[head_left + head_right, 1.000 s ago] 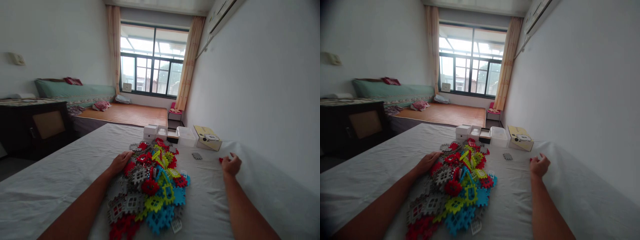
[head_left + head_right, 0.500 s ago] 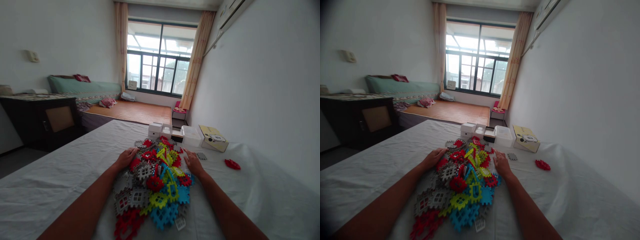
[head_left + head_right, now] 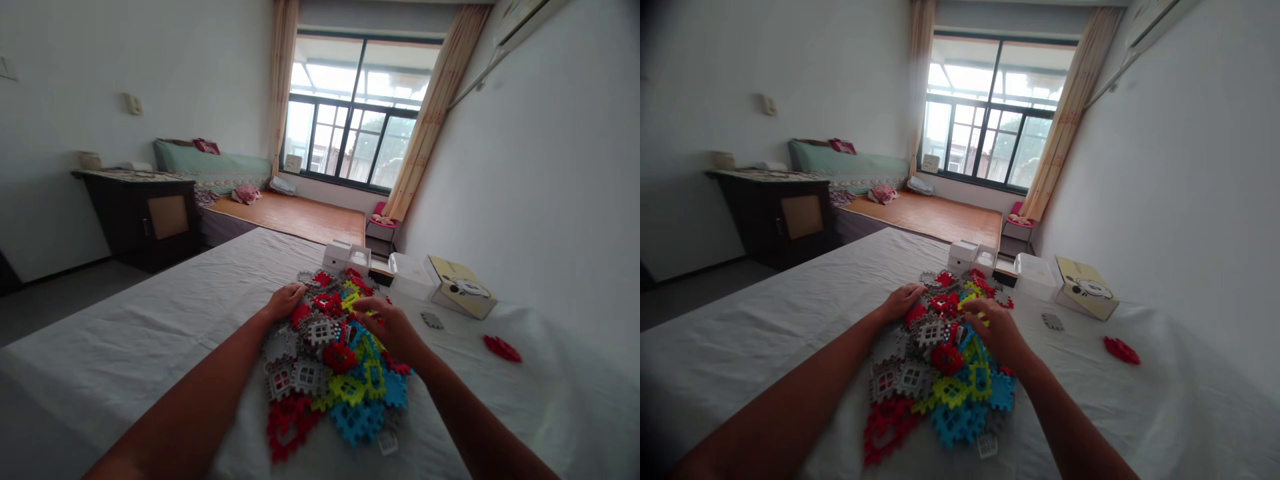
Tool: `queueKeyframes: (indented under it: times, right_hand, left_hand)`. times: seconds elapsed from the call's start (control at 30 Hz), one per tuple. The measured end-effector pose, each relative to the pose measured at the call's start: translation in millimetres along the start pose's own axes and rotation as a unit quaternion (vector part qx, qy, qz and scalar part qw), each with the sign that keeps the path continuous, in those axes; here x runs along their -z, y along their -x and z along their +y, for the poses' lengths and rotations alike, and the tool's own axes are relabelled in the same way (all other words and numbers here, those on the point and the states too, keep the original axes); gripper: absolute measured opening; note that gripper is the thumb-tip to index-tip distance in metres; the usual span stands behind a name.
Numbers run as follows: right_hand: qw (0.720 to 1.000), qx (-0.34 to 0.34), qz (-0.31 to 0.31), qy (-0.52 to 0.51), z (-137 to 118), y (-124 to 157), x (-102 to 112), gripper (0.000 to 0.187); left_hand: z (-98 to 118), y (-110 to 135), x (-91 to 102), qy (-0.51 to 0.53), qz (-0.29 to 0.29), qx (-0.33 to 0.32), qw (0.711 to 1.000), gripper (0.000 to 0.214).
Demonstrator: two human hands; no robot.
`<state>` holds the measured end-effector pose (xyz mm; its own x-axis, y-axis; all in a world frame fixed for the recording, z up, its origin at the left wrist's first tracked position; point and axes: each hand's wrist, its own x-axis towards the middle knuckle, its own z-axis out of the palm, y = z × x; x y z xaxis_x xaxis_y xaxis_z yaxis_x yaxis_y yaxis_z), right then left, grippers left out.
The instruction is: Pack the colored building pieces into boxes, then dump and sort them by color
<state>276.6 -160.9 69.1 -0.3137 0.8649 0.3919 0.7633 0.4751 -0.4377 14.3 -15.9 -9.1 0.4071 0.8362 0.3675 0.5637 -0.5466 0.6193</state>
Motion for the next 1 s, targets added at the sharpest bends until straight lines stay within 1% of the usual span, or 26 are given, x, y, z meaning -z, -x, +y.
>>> queueKeyframes:
  times: [0.03, 0.07, 0.13, 0.17, 0.2, 0.27, 0.33, 0.4, 0.5, 0.6, 0.7, 0.8, 0.87, 0.93, 1.0]
  right_hand:
    - [0.998, 0.049, -0.035, 0.007, -20.4, -1.0, -5.8, 0.034]
    - [0.994, 0.088, -0.064, 0.028, -37.9, -1.9, -13.0, 0.042]
    - [0.980, 0.132, -0.111, 0.095, -61.5, -4.9, -27.9, 0.059]
    - [0.974, 0.137, -0.128, 0.125, -67.4, -7.5, -34.0, 0.062]
    - [0.969, 0.133, -0.143, 0.150, -69.9, -11.0, -38.2, 0.061]
    - [0.963, 0.114, -0.167, 0.176, -67.0, -19.7, -40.3, 0.051]
    - [0.968, 0.078, -0.166, 0.174, -57.2, -28.5, -35.0, 0.044]
    - [0.978, 0.039, -0.142, 0.148, -43.2, -34.7, -26.1, 0.041]
    - [0.993, -0.007, -0.076, 0.089, -16.6, -37.6, -12.7, 0.036]
    - [0.998, -0.054, -0.006, 0.024, 14.3, -35.5, -1.4, 0.033]
    - [0.991, -0.098, 0.038, -0.080, 41.8, -29.2, 6.4, 0.039]
    - [0.971, -0.119, 0.032, -0.207, 59.3, -18.0, 7.8, 0.046]
    - [0.958, -0.129, 0.039, -0.253, 68.8, -9.1, 6.2, 0.049]
    - [0.954, -0.161, 0.070, -0.245, 82.9, -0.4, 5.6, 0.050]
    - [0.952, -0.219, 0.137, -0.166, 105.4, 8.3, 9.1, 0.052]
  left_hand:
    - [0.1, 0.1, -0.3, 0.000, 0.001, 0.000, 1.000, 0.050]
    - [-0.2, 0.1, -0.6, 0.000, 0.003, 0.001, 1.000, 0.050]
    - [-1.2, 0.4, -1.3, -0.001, 0.007, 0.001, 1.000, 0.049]
    - [-1.8, 0.5, -1.6, -0.002, 0.008, 0.001, 1.000, 0.048]
    - [-2.3, 0.5, -1.9, -0.003, 0.008, 0.001, 1.000, 0.048]
    - [-3.2, 0.5, -2.1, -0.005, 0.007, 0.001, 1.000, 0.048]
    - [-3.8, 0.2, -2.2, -0.007, 0.004, 0.002, 1.000, 0.050]
    - [-3.8, -0.2, -2.1, -0.008, 0.000, 0.002, 1.000, 0.050]
    - [-2.8, -0.5, -1.4, -0.008, -0.002, 0.001, 1.000, 0.051]
    - [-1.5, -0.2, -0.3, 0.001, 0.000, 0.002, 1.000, 0.052]
    - [-1.8, -0.2, 0.1, 0.016, 0.003, 0.007, 1.000, 0.051]
    - [-3.5, -0.8, 0.1, 0.019, -0.002, 0.002, 1.000, 0.052]
    - [-4.4, -1.0, 0.2, 0.015, -0.005, -0.001, 1.000, 0.053]
    - [-4.7, -1.0, 0.7, 0.009, -0.008, 0.001, 1.000, 0.054]
    - [-4.5, -0.8, 1.4, 0.009, -0.010, 0.005, 1.000, 0.055]
